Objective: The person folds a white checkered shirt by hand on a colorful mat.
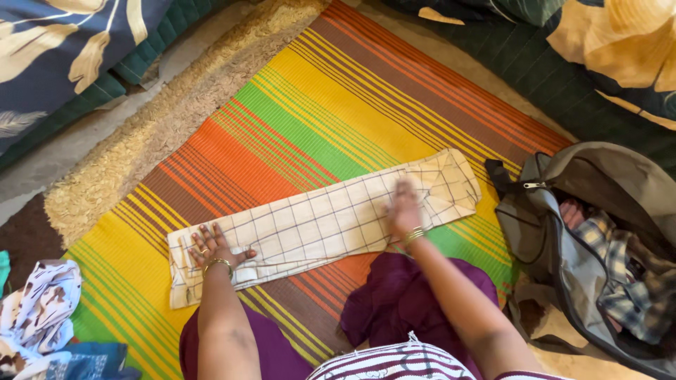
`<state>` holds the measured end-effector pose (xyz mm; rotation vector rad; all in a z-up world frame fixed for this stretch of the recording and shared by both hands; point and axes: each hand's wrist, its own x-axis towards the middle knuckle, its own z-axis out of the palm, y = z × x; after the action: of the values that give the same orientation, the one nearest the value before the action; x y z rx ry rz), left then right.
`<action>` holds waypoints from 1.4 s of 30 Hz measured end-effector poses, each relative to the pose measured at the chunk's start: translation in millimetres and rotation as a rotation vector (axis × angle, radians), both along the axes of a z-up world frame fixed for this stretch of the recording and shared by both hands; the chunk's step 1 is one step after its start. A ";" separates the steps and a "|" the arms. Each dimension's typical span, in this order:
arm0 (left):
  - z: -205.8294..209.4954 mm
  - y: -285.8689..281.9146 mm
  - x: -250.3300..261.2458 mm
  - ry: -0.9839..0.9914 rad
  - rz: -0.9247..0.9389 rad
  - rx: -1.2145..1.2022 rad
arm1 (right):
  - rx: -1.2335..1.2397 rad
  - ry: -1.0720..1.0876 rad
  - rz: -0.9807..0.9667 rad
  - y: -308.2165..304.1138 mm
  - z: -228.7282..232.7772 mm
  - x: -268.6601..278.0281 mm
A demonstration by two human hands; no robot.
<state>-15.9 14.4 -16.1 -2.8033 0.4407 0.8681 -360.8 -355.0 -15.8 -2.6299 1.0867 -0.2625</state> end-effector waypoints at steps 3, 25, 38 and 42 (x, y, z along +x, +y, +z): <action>-10.4 10.1 -15.4 -0.073 0.087 -0.141 | 0.045 0.307 0.448 81.9 2.6 23.7; -0.6 -92.2 -249.3 0.116 -0.823 -0.339 | -0.121 0.429 0.433 130.8 -36.5 -30.1; 28.4 -57.4 -224.8 0.099 -0.456 -0.130 | 0.013 0.543 0.392 138.0 -33.0 -30.7; 45.3 -30.8 -187.2 0.102 -0.229 -0.118 | 0.031 0.513 0.371 135.1 -33.8 -33.2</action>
<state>-203.2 -16.4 29.2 -2.7469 0.8354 0.9646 -394.0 -219.9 -49.7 -2.8738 0.6886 0.5264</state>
